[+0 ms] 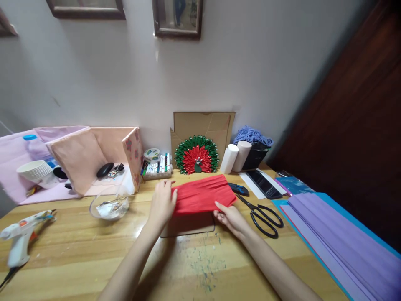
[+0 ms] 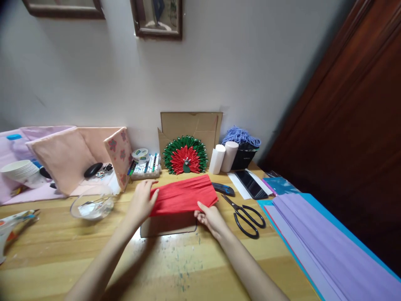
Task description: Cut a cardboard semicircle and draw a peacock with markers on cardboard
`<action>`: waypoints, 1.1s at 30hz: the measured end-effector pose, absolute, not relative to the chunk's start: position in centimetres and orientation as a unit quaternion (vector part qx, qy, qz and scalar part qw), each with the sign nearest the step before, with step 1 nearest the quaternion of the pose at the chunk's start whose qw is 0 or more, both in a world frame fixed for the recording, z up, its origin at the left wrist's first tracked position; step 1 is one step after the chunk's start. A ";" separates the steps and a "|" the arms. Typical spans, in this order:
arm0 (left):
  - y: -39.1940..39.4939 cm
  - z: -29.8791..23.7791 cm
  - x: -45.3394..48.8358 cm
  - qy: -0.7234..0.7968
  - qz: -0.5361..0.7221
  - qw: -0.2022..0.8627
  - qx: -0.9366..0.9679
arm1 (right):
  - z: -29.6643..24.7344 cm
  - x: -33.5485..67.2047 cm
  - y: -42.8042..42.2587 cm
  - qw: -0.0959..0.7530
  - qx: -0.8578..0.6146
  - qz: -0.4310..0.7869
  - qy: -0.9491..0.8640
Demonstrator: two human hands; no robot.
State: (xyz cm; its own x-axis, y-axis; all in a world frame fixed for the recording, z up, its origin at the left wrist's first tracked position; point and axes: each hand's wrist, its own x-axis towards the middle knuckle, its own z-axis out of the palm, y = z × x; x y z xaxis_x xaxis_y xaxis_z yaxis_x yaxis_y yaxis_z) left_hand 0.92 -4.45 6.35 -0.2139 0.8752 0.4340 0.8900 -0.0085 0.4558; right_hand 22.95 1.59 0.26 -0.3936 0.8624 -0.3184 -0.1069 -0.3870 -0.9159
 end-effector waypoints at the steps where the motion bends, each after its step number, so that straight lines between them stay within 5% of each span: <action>1: -4.5 6.5 1.1 -0.695 -0.333 0.022 -0.637 | 0.3 21.4 2.2 0.352 -0.433 0.732 -0.391; 12: -2.9 -1.6 -1.1 -0.678 -0.213 0.008 -0.703 | 2.4 14.1 5.7 0.158 -0.363 0.784 -0.479; 14: -2.6 -2.4 -1.9 -0.688 -0.206 -0.010 -0.695 | 4.1 15.7 7.0 0.152 -0.366 0.689 -0.607; 16: -2.5 -2.7 -2.3 -0.698 -0.219 -0.013 -0.682 | 6.9 17.4 9.5 0.202 -0.368 0.459 -0.783; 23: -2.4 -3.2 -2.5 -0.691 -0.292 0.007 -0.661 | 19.6 20.5 23.2 0.355 -0.431 0.133 -0.819; 33: -2.6 -2.1 -2.1 -0.656 -0.305 0.056 -0.688 | 21.1 21.6 29.7 0.325 -0.471 -0.053 -0.818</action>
